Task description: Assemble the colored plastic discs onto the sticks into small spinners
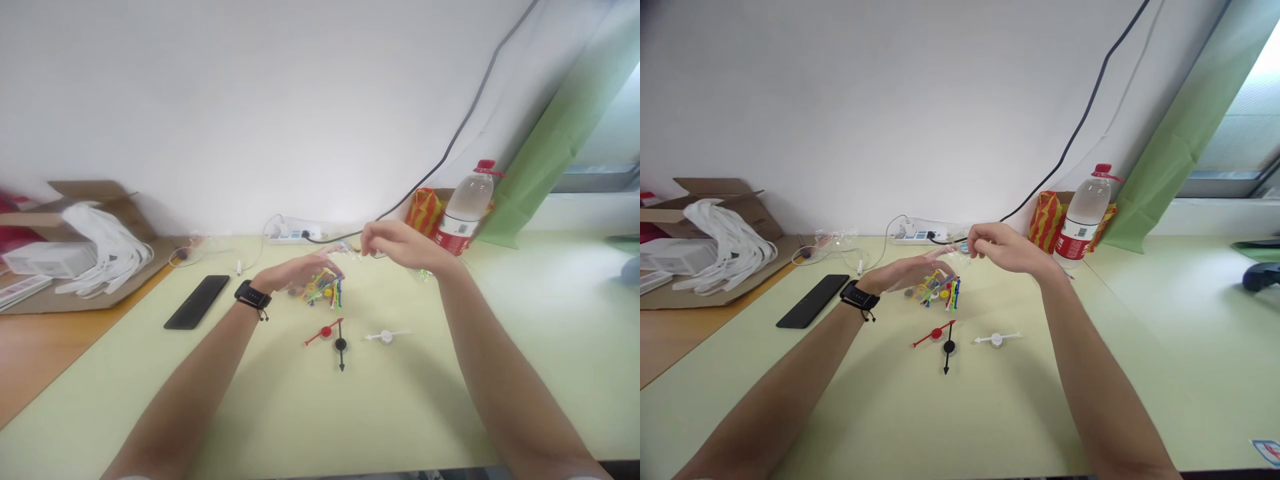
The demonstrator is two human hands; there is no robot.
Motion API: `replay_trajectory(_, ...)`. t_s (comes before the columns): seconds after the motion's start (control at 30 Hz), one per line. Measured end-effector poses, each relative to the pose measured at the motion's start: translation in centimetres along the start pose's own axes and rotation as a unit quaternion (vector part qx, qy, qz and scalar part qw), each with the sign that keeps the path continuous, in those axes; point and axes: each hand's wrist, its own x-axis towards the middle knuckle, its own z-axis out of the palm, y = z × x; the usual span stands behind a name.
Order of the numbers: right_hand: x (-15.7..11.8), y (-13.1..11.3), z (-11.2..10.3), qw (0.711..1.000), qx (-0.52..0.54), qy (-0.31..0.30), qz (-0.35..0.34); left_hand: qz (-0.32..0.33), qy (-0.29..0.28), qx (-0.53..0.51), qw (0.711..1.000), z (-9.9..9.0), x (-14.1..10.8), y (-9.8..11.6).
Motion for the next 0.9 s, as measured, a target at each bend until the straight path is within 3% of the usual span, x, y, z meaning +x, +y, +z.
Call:
replay_trajectory(0.1, 0.5, 0.5, 1.1, 0.988, -0.013, -0.151, 0.011, 0.007, 0.015, -0.001, 1.0, -0.9, -0.3, 0.1)
replay_trajectory(0.2, 1.5, 1.2, 3.9, 0.959, -0.014, -0.281, -0.005, 0.01, 0.021, -0.001, 1.0, -1.4, -0.5, 0.0)
replay_trajectory(0.4, 3.2, 1.2, 11.0, 0.939, -0.06, -0.337, -0.042, 0.019, 0.001, -0.033, 0.999, -1.3, -0.6, 0.2)
replay_trajectory(0.53, 3.4, 1.0, 13.5, 0.923, -0.087, -0.372, -0.046, 0.028, 0.008, -0.031, 0.999, -1.2, -1.0, 0.7)
replay_trajectory(0.73, 3.2, 0.7, 12.4, 0.93, -0.038, -0.361, -0.062, 0.036, 0.009, -0.015, 0.999, -1.3, -1.1, 0.7)
replay_trajectory(0.9, 2.9, -0.6, 9.4, 0.943, 0.118, -0.3, -0.078, 0.034, 0.001, -0.015, 0.999, -1.3, -1.2, 0.9)
